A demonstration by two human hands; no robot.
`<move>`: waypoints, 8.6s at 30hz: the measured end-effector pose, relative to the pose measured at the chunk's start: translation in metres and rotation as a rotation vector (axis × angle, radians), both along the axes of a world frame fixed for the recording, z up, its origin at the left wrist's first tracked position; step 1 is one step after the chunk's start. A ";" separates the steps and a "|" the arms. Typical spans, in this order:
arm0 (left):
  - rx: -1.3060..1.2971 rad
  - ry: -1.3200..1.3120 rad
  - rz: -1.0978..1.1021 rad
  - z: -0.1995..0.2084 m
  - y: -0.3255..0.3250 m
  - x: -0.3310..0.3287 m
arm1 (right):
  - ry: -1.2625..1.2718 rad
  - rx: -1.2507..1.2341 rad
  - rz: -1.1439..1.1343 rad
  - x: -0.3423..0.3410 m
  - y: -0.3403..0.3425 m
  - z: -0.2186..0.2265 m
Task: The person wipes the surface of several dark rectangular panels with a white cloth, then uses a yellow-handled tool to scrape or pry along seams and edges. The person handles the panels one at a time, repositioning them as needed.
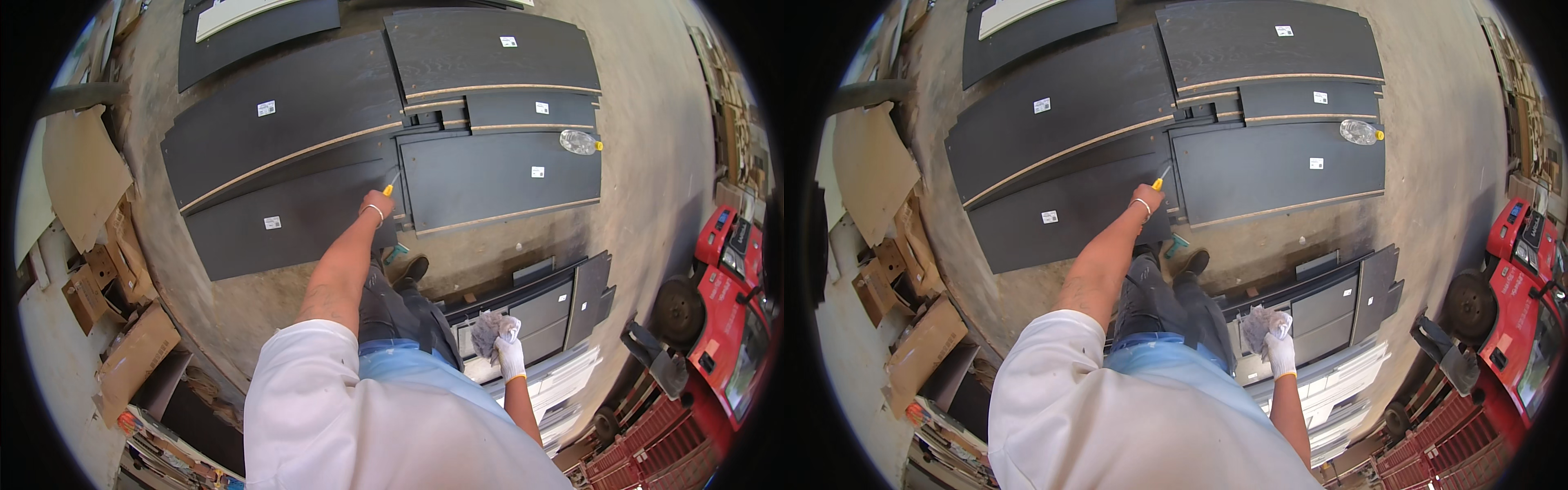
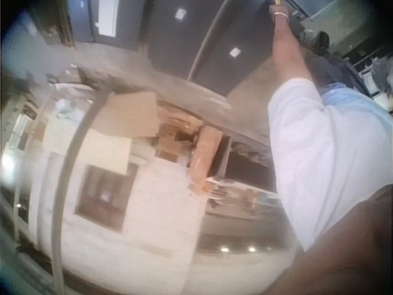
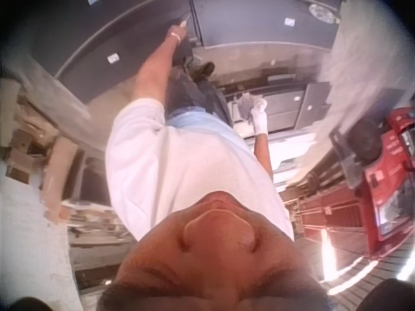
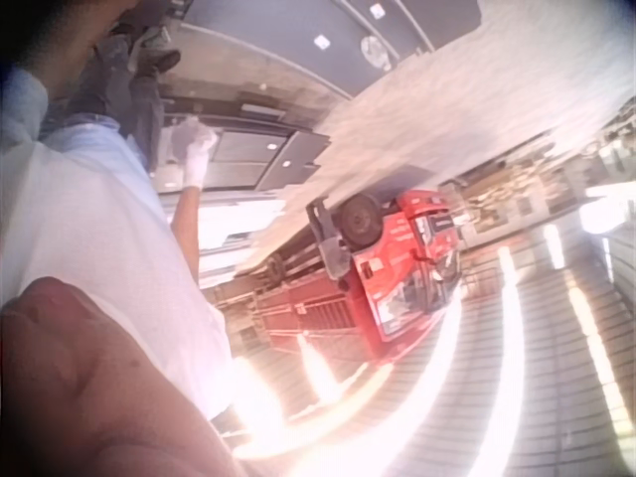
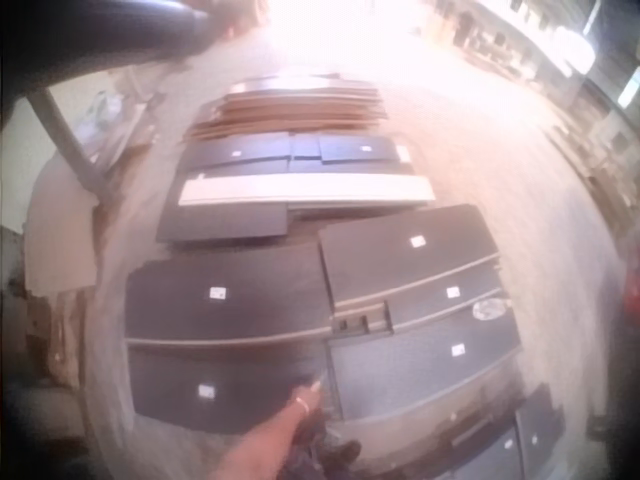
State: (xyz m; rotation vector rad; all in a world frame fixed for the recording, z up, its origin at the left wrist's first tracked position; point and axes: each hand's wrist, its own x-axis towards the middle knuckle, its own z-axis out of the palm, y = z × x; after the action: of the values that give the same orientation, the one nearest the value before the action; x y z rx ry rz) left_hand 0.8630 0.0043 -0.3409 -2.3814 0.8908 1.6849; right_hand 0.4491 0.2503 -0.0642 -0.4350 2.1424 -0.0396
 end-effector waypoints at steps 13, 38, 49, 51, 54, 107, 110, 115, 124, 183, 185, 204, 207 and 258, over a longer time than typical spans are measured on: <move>0.205 0.459 -0.056 -0.007 0.098 0.029 | -0.038 0.117 0.200 -0.040 0.010 -0.016; 0.043 0.154 -0.398 0.016 0.003 -0.041 | -0.038 0.120 0.044 -0.056 0.054 -0.026; -0.070 -0.221 0.050 0.049 -0.012 0.032 | -0.091 -0.019 0.041 -0.016 0.013 -0.026; -0.009 -0.228 0.095 0.052 0.002 0.028 | -0.084 -0.006 0.077 -0.008 0.004 -0.024; 0.064 -0.278 0.250 0.051 0.039 0.050 | -0.089 -0.035 0.142 0.002 -0.013 -0.018; -0.406 -0.115 -0.137 0.136 -0.227 -0.145 | 0.136 -0.194 -0.293 -0.080 0.017 -0.054; -0.396 -0.119 -0.188 0.128 -0.260 -0.210 | 0.101 -0.212 -0.217 -0.116 -0.007 -0.066; -0.402 -0.083 -0.192 0.135 -0.302 -0.302 | 0.009 -0.217 -0.285 -0.196 -0.040 -0.081; -0.424 0.182 -0.177 0.189 -0.351 -0.381 | -0.126 -0.220 -0.479 -0.310 -0.071 -0.133; -0.209 -0.099 -0.907 0.000 -0.290 -0.759 | -0.274 -0.132 -0.948 -0.292 -0.040 -0.137; -0.153 -0.086 -0.929 0.013 -0.267 -0.772 | -0.263 -0.129 -0.932 -0.289 -0.036 -0.137; -0.212 -0.177 -0.743 0.053 -0.288 -0.753 | -0.253 -0.163 -0.925 -0.292 -0.014 -0.136; -0.250 -0.253 -0.511 0.057 -0.308 -0.738 | -0.270 -0.169 -0.881 -0.296 -0.020 -0.137; 0.027 -0.627 0.735 0.132 0.376 0.316 | -0.175 -0.043 0.537 0.026 -0.105 -0.061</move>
State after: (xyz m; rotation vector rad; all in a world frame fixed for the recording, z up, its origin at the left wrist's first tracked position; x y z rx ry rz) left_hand 1.1792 0.3801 -0.2084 -3.1276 -0.1244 0.8920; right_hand 0.4750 0.1450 -0.1256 -0.9805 1.7973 0.1738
